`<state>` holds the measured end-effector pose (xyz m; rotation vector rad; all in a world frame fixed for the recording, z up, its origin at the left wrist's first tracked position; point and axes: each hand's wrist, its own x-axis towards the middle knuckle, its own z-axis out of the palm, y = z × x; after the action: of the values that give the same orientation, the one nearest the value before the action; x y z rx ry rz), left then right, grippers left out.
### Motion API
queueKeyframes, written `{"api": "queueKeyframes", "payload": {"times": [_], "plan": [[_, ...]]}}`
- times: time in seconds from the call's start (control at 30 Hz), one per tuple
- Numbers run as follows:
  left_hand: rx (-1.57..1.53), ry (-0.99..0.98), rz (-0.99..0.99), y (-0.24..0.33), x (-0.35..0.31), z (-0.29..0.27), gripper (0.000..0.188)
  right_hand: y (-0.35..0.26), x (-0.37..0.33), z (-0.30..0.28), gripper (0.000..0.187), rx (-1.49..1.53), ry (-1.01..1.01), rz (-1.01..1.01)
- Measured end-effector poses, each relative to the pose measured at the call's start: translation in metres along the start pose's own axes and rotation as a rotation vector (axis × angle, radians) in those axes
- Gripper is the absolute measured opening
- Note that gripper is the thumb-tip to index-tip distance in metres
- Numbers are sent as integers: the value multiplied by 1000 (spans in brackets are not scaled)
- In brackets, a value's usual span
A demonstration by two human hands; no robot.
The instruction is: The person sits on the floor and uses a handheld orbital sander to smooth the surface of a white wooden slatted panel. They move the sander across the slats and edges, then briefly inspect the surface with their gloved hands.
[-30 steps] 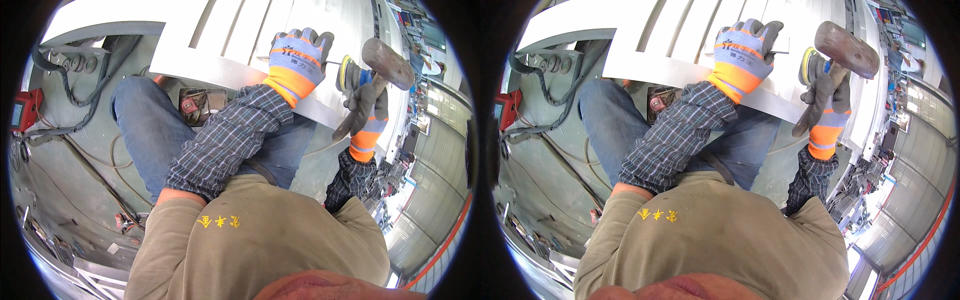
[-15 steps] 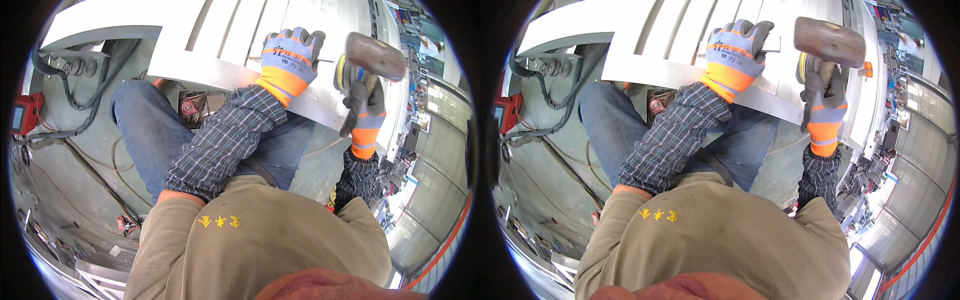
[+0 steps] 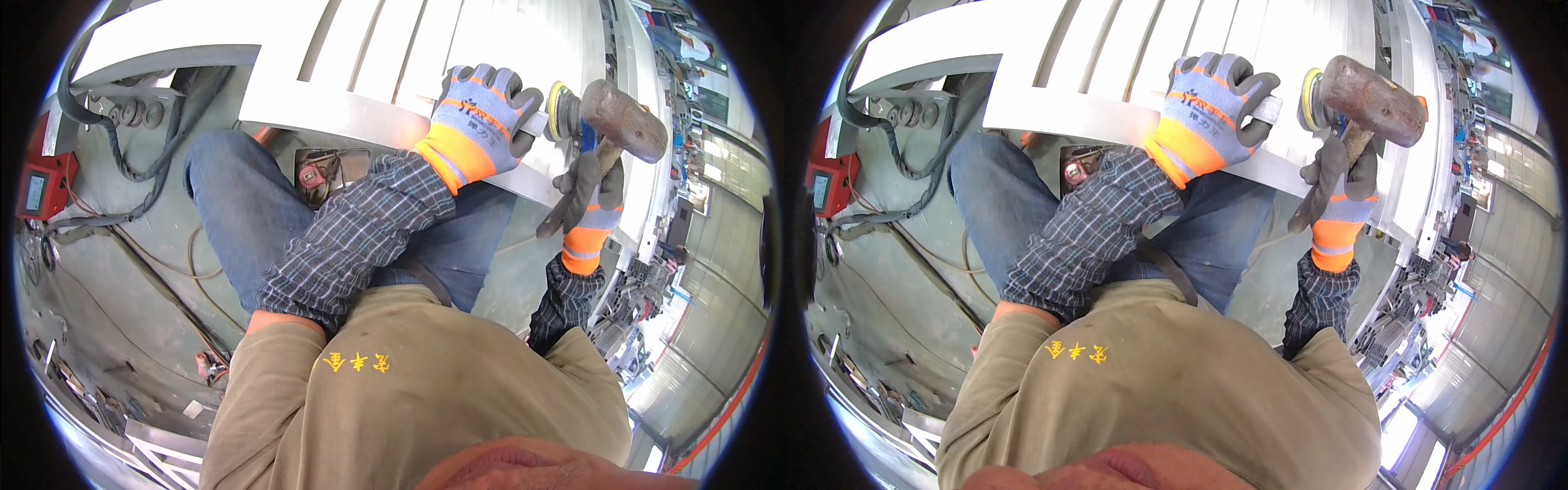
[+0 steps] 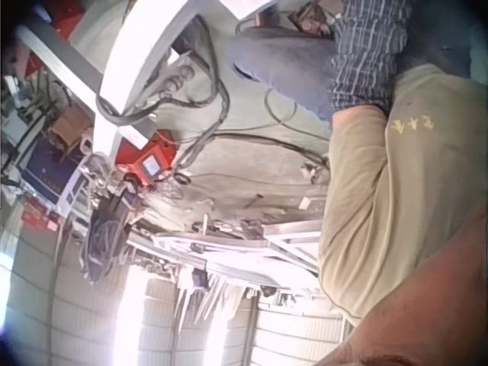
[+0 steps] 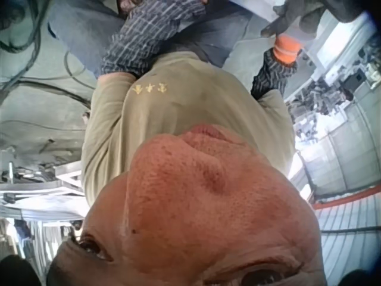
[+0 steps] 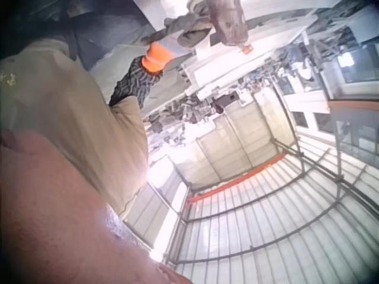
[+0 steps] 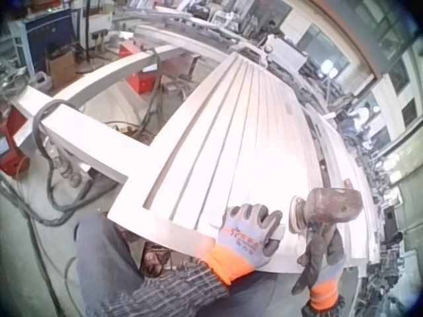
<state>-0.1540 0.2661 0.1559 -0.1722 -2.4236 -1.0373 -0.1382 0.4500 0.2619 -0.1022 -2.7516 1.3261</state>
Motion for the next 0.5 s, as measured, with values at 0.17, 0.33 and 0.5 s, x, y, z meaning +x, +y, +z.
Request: {"api": "queueKeyframes", "payload": {"times": [0.17,0.33,0.5], "plan": [[61,-57,41,1,-9,-1,27,3,-11,2,32,-31,26,19],[159,-73,29,6,-15,5,23,1,-19,2,24,-107,-36,16],[112,13,-33,4,-6,0,24,-2,-24,4,22,-93,-50,22]]}}
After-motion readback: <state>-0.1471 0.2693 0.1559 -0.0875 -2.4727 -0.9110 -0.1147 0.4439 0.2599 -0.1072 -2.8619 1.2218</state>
